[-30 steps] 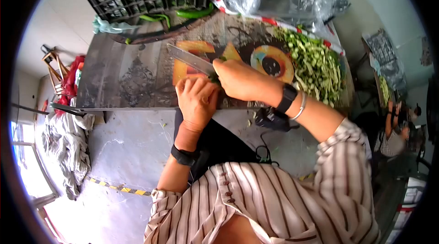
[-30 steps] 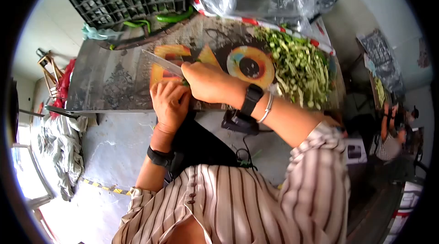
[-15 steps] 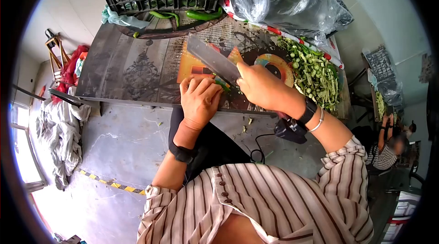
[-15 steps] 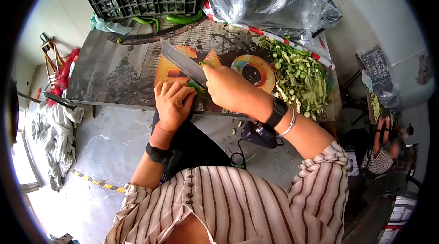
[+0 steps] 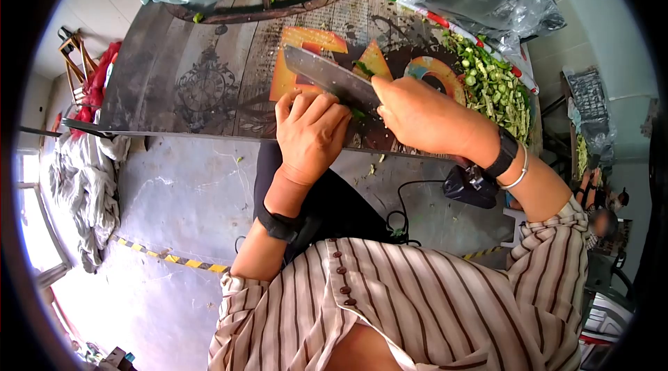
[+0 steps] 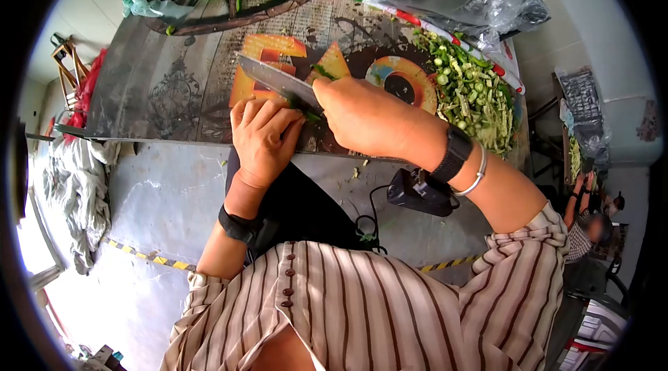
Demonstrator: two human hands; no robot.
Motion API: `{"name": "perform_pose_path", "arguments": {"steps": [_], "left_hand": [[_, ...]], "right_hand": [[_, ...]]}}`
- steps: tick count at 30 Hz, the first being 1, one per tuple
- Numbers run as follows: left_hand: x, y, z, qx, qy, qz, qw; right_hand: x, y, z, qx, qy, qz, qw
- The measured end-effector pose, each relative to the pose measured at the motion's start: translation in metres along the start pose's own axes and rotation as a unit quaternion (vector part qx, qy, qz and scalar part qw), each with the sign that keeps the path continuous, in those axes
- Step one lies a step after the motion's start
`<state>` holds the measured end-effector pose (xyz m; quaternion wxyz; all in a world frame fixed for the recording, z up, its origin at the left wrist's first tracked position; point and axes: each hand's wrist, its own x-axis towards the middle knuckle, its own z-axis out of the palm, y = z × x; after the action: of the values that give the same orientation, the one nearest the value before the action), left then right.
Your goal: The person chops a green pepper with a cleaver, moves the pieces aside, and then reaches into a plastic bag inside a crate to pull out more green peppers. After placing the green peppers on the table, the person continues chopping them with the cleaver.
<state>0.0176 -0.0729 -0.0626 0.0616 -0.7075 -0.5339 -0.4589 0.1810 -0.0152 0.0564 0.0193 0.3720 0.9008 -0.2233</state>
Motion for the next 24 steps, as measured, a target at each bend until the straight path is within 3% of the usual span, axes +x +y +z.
{"name": "perform_pose_path", "arguments": {"steps": [1, 3, 11, 18, 24], "left_hand": [[-0.001, -0.001, 0.001, -0.003, -0.004, -0.007, 1.0], [-0.003, -0.001, 0.002, -0.004, 0.0, -0.005, 1.0], [-0.003, -0.002, 0.003, 0.003, 0.008, 0.0, 1.0], [-0.002, -0.001, 0.002, 0.001, 0.006, -0.005, 1.0], [-0.001, -0.001, 0.0, -0.004, -0.001, -0.01, 1.0]], "right_hand": [[0.004, 0.004, 0.007, 0.003, -0.008, 0.002, 1.0], [0.013, 0.008, 0.026, 0.038, 0.079, -0.023, 0.996], [0.025, 0.012, 0.023, 0.043, 0.113, -0.017, 0.993], [-0.008, -0.011, -0.002, -0.008, 0.01, 0.022, 1.0], [-0.006, -0.01, -0.002, -0.014, -0.003, 0.006, 1.0]]}}
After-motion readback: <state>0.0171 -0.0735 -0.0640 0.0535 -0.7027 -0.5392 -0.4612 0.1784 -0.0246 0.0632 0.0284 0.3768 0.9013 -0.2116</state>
